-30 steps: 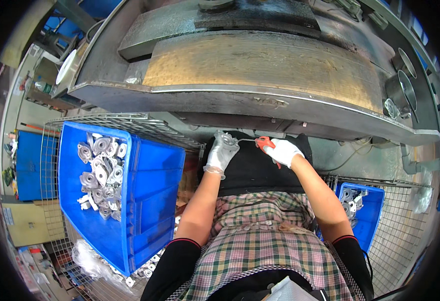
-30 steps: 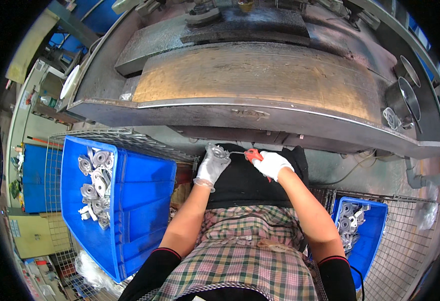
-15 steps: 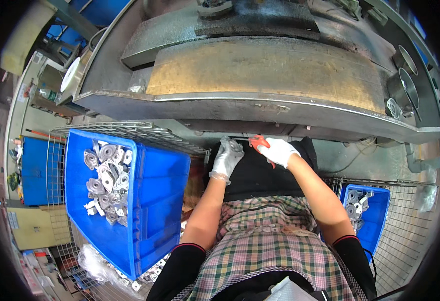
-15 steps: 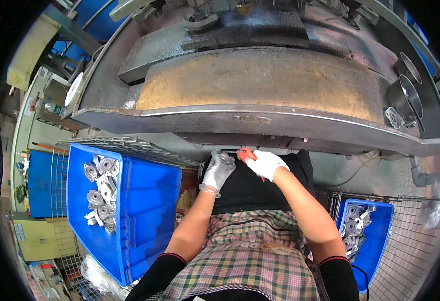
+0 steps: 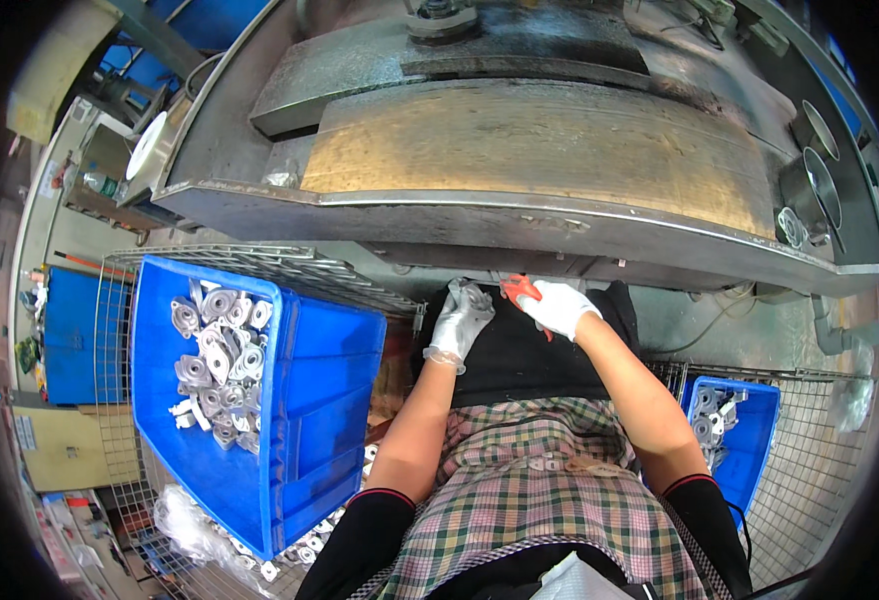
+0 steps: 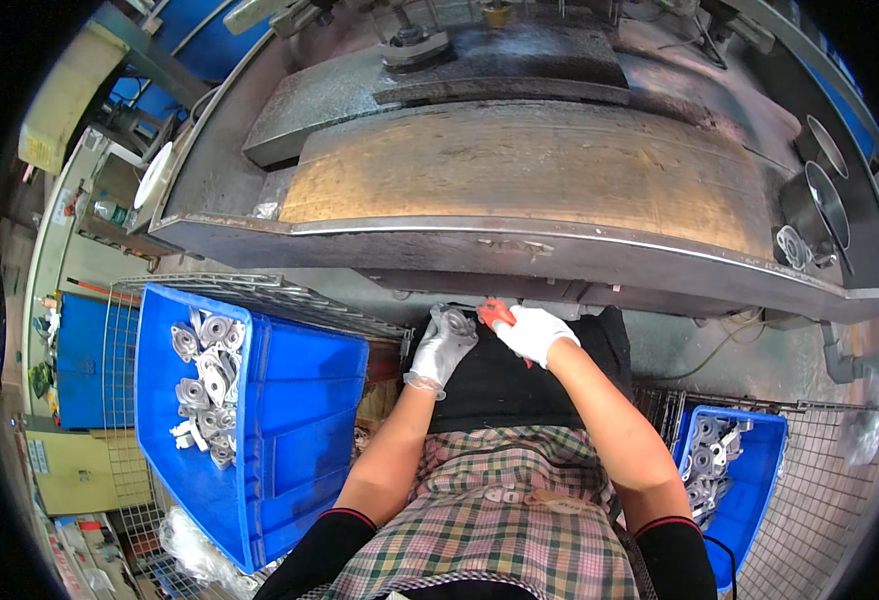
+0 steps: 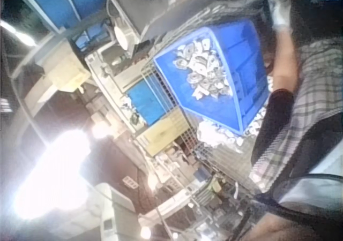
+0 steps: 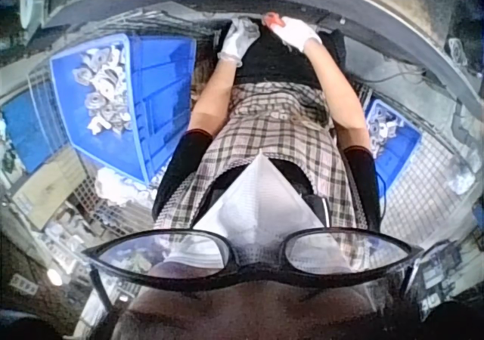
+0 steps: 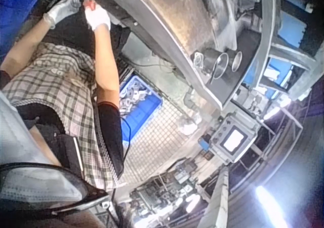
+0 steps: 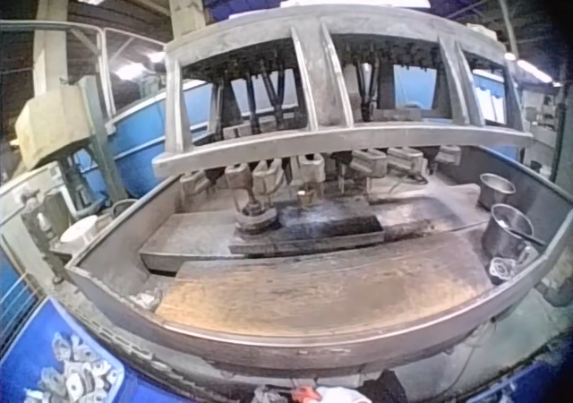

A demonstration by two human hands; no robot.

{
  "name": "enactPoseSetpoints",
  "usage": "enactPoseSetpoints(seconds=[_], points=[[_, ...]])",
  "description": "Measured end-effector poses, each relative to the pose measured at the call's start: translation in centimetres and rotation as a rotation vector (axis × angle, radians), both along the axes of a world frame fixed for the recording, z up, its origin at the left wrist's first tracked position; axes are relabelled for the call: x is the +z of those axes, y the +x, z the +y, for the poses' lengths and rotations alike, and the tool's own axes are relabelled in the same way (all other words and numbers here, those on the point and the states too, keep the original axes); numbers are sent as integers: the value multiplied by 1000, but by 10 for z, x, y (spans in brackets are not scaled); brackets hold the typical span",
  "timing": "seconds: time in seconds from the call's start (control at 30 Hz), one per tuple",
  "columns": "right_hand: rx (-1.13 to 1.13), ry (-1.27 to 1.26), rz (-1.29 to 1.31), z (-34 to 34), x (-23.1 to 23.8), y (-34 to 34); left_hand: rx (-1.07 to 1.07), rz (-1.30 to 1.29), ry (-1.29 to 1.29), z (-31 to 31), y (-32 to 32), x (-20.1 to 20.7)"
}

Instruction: Inspecting, cleaning with a scraper and air nozzle, and sorting metal housing components at a factory workstation.

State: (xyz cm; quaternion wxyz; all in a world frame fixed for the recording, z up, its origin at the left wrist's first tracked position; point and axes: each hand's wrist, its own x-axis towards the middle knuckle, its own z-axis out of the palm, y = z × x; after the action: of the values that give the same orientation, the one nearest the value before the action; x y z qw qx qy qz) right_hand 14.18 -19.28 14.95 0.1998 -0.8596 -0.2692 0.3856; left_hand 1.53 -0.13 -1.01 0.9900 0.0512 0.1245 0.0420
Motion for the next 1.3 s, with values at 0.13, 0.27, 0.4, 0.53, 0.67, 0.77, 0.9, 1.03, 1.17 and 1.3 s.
enactPoseSetpoints(seconds=[0.13,0.27,0.4,0.53,0.67,0.77,0.9,1.03,1.17,1.3], points=[[13,27,4,-1,1,1,64,59,14,-5,0,10],[-21,36,-1,0,2,2,32,-34,-1008,-2,0,16],[-87,15,55,1,2,4,37,21,-199,-2,2,13],[-74,21,40,4,1,6,51,71,-17,-5,2,11],[-81,39,51,5,-4,7,29,137,-62,-3,4,13],[-62,39,24,8,-5,5,-11,119,123,-2,5,13],[-20,-11,-53,8,8,-2,-34,119,221,-2,2,12],[58,-55,-160,8,26,-12,-17,197,214,0,-2,9],[90,-78,-245,17,33,-16,-16,234,185,5,-4,6],[108,-82,-315,25,36,-17,-31,212,150,5,-4,4]])
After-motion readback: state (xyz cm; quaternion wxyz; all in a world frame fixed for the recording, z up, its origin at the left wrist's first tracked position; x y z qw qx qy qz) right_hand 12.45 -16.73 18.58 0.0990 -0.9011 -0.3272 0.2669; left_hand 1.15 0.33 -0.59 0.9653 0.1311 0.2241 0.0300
